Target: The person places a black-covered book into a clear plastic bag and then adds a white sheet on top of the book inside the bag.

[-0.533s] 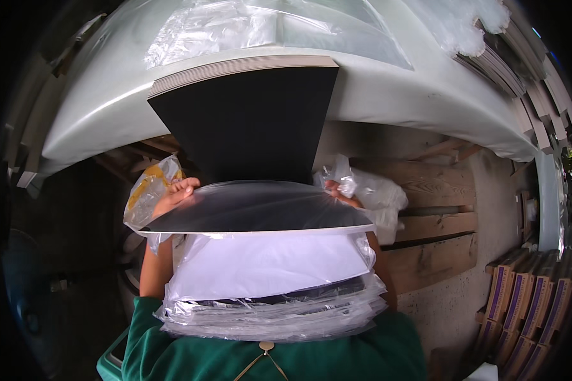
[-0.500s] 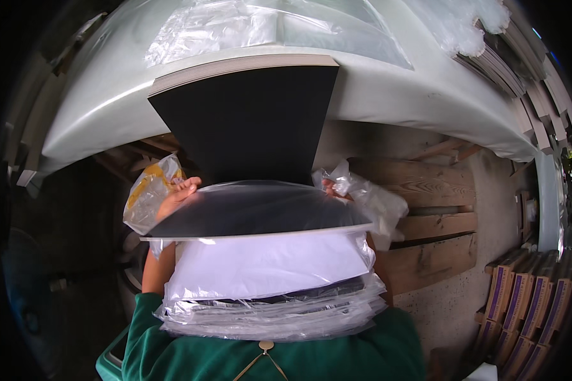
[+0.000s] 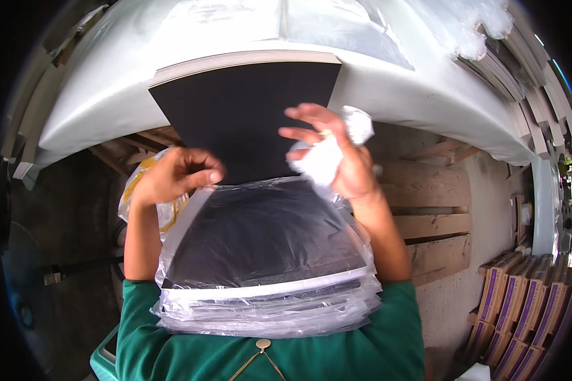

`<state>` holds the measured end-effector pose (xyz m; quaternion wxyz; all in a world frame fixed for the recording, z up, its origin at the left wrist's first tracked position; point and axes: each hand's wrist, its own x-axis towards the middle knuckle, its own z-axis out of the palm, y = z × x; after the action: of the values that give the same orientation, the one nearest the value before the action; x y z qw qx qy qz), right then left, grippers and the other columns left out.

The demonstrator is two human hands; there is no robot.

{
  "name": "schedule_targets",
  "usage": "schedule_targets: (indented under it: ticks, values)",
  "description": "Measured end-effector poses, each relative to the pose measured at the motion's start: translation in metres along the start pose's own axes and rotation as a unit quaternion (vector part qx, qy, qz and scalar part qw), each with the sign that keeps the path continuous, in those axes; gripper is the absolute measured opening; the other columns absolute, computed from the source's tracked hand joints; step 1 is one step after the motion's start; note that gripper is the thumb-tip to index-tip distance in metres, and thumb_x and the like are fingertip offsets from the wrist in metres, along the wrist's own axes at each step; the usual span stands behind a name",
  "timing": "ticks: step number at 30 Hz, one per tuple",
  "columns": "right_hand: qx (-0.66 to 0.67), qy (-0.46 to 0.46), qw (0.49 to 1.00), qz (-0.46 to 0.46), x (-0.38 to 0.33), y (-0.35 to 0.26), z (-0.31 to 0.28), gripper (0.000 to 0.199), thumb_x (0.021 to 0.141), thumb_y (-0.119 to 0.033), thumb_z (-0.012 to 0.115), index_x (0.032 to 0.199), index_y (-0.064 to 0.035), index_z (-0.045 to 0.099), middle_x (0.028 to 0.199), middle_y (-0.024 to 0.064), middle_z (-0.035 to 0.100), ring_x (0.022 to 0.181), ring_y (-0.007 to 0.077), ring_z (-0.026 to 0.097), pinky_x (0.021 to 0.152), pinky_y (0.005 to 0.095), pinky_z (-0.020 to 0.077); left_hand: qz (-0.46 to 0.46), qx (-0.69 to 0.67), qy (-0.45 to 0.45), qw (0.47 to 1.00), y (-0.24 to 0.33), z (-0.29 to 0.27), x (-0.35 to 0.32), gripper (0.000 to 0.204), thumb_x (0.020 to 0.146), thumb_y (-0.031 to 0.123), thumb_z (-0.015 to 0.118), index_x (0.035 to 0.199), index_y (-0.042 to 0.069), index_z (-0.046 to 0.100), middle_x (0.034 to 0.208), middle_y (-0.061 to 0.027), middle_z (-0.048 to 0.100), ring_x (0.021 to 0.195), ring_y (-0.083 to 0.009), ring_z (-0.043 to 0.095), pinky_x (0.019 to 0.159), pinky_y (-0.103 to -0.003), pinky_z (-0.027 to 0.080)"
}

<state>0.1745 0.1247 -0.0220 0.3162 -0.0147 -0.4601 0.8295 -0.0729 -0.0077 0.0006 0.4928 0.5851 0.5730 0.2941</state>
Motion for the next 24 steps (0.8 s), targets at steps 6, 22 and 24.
schedule_targets:
  ticks: [6,22,24]
  values:
    - [0.067,-0.036,0.996,0.047,0.021,0.019,0.05,0.062,0.089,-0.034,0.044,0.134,0.0,0.019,0.138,0.0104,0.023,0.125,0.0211,0.025,0.103,0.0371,0.0214,0.181,-0.01,0.204,0.962,0.046,0.053,0.026,0.014,0.084,0.011,0.055,0.088,-0.001,0.06,0.071,-0.0021,0.058,0.064,-0.0075,0.051,0.06,-0.023,0.044]
    - [-0.005,0.076,0.992,0.098,0.003,0.026,0.052,0.045,0.088,-0.015,0.047,0.126,0.0028,0.033,0.128,0.0147,0.039,0.112,0.0201,0.044,0.095,0.0355,0.0351,0.229,-0.14,0.323,0.908,0.021,0.061,0.018,0.021,0.071,0.004,0.068,0.076,0.005,0.048,0.073,0.0013,0.049,0.066,-0.006,0.045,0.058,-0.02,0.037]
    - [-0.045,0.077,0.992,0.092,0.003,0.025,0.053,0.044,0.087,-0.015,0.048,0.125,0.0022,0.034,0.129,0.0148,0.038,0.112,0.0193,0.044,0.094,0.035,0.0358,0.191,-0.08,0.371,0.905,0.022,0.061,0.015,0.021,0.075,0.009,0.067,0.086,0.004,0.049,0.075,0.0022,0.05,0.065,-0.0047,0.044,0.059,-0.019,0.037]
